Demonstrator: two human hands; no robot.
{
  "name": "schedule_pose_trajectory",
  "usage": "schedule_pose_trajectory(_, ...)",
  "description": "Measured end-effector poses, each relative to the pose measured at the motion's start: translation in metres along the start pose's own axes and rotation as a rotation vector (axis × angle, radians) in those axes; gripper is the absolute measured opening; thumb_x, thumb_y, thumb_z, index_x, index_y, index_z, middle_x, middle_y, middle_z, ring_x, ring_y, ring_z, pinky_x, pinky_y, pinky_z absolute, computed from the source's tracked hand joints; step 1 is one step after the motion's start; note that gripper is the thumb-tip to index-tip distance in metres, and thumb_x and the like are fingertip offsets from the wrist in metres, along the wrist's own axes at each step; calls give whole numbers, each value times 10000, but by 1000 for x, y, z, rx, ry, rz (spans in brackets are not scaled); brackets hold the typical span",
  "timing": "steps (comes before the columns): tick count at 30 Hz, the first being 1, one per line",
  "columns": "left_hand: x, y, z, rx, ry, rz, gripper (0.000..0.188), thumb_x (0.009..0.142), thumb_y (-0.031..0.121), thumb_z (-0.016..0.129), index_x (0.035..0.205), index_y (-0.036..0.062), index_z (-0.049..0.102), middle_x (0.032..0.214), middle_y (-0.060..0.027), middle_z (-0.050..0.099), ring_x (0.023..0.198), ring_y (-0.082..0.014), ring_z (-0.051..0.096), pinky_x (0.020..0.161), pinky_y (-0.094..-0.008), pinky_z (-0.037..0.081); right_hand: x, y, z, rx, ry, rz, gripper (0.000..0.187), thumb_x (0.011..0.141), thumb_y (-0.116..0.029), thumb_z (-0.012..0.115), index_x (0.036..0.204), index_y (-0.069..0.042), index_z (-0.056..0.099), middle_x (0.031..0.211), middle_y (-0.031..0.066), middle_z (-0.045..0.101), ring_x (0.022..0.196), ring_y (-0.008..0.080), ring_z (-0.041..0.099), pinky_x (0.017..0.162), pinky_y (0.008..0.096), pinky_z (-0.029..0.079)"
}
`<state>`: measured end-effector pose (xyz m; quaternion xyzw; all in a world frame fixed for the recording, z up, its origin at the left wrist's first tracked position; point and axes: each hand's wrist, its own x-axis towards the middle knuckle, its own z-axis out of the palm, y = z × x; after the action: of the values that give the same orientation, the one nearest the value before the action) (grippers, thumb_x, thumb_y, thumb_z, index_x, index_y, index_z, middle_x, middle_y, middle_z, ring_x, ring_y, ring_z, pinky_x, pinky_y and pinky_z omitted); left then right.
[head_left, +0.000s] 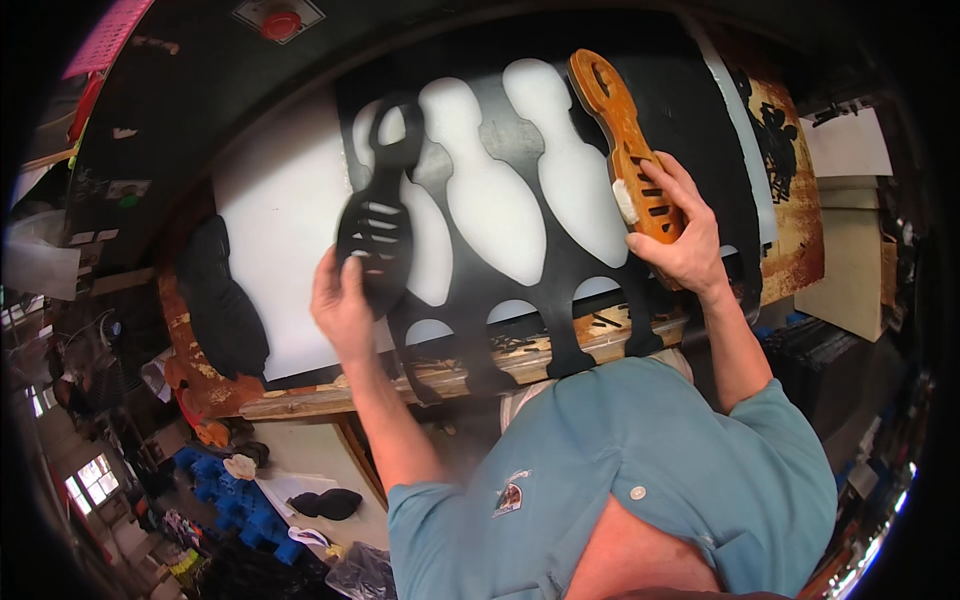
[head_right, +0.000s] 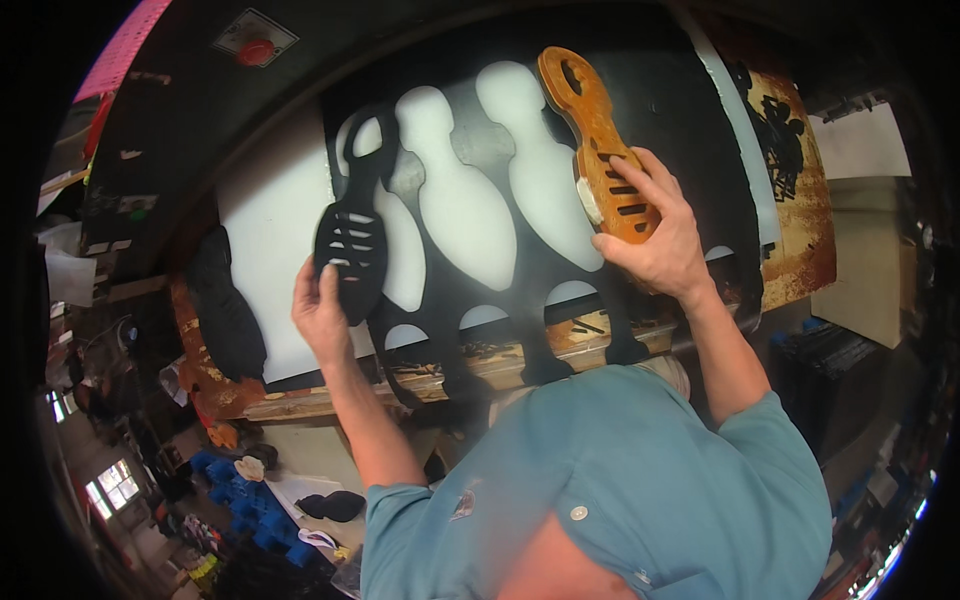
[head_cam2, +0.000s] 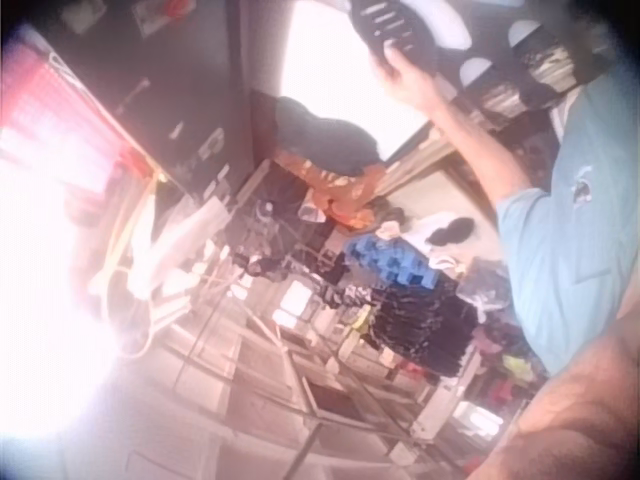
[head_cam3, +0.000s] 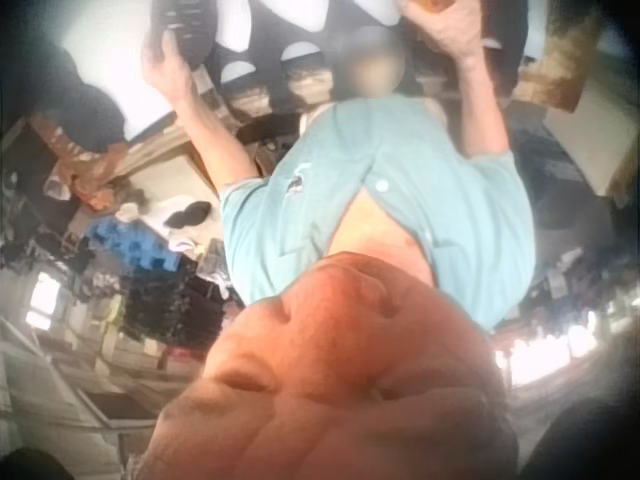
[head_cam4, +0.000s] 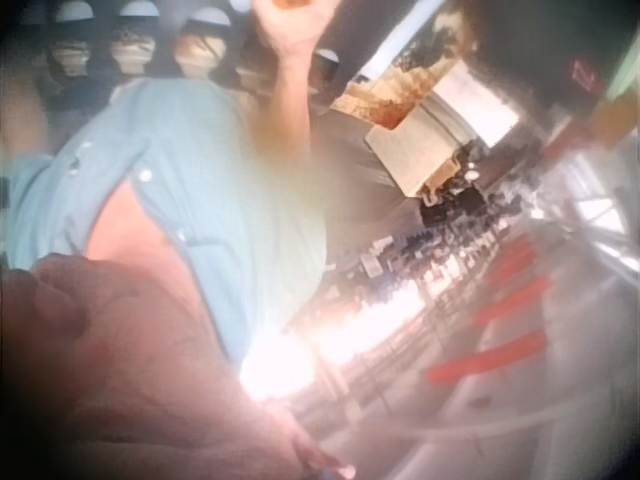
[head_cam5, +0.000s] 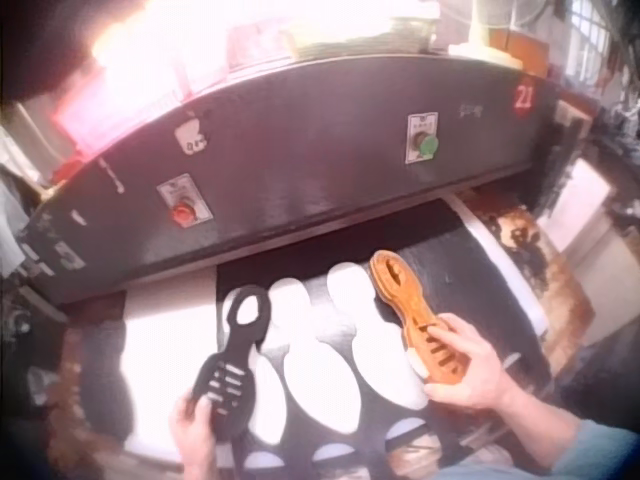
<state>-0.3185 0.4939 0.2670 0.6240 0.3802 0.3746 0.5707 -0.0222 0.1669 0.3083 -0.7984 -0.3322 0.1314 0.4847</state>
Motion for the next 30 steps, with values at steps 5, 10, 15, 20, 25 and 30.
schedule_pose_trajectory(5,53,-17,-126,322,319,188,405,1038,27,694,1431,-54,641,1230,-115,751,1007,-138,690,891,-294,600,-4,11,27,-475,92,-297,773,653,-279,809,1359,13,691,1522,357,451,1266,504,525,1089,533,488)
schedule_pose_trajectory(10,88,-8,-193,1231,589,217,577,1024,296,690,1467,-63,601,1434,-272,649,1331,-412,610,1162,-455,461,-4,7,19,-498,45,-311,766,660,-291,818,1352,12,693,1511,358,450,1268,513,520,1101,549,478)
schedule_pose_trajectory(15,79,-13,-75,728,253,245,471,1054,199,677,1449,-53,624,1491,-221,627,1387,-331,587,1190,-414,431,29,33,-16,-364,119,-284,481,932,-161,736,1370,25,668,1456,224,632,1368,375,597,1172,447,466)
schedule_pose_trajectory(20,32,8,73,596,-166,414,420,1029,95,690,1428,-28,646,1504,-212,621,1436,-343,557,1212,-423,414,94,113,-52,-611,119,-570,248,955,-118,716,1160,11,765,1293,148,741,1230,328,682,1085,419,524)
schedule_pose_trajectory(25,-33,36,119,607,-369,498,419,999,34,686,1411,-26,645,1498,-238,615,1452,-406,541,1214,-468,423,76,101,-94,-708,463,-1,311,983,-241,708,1151,13,771,1227,204,751,1196,379,684,1044,444,544)
schedule_pose_trajectory(30,-79,22,175,543,-510,536,483,986,95,714,1441,-20,603,1531,-261,567,1501,-470,456,1237,-528,382,-10,30,-10,-363,-52,-259,943,783,-471,888,1490,57,558,1544,325,510,1411,444,530,1220,475,405)
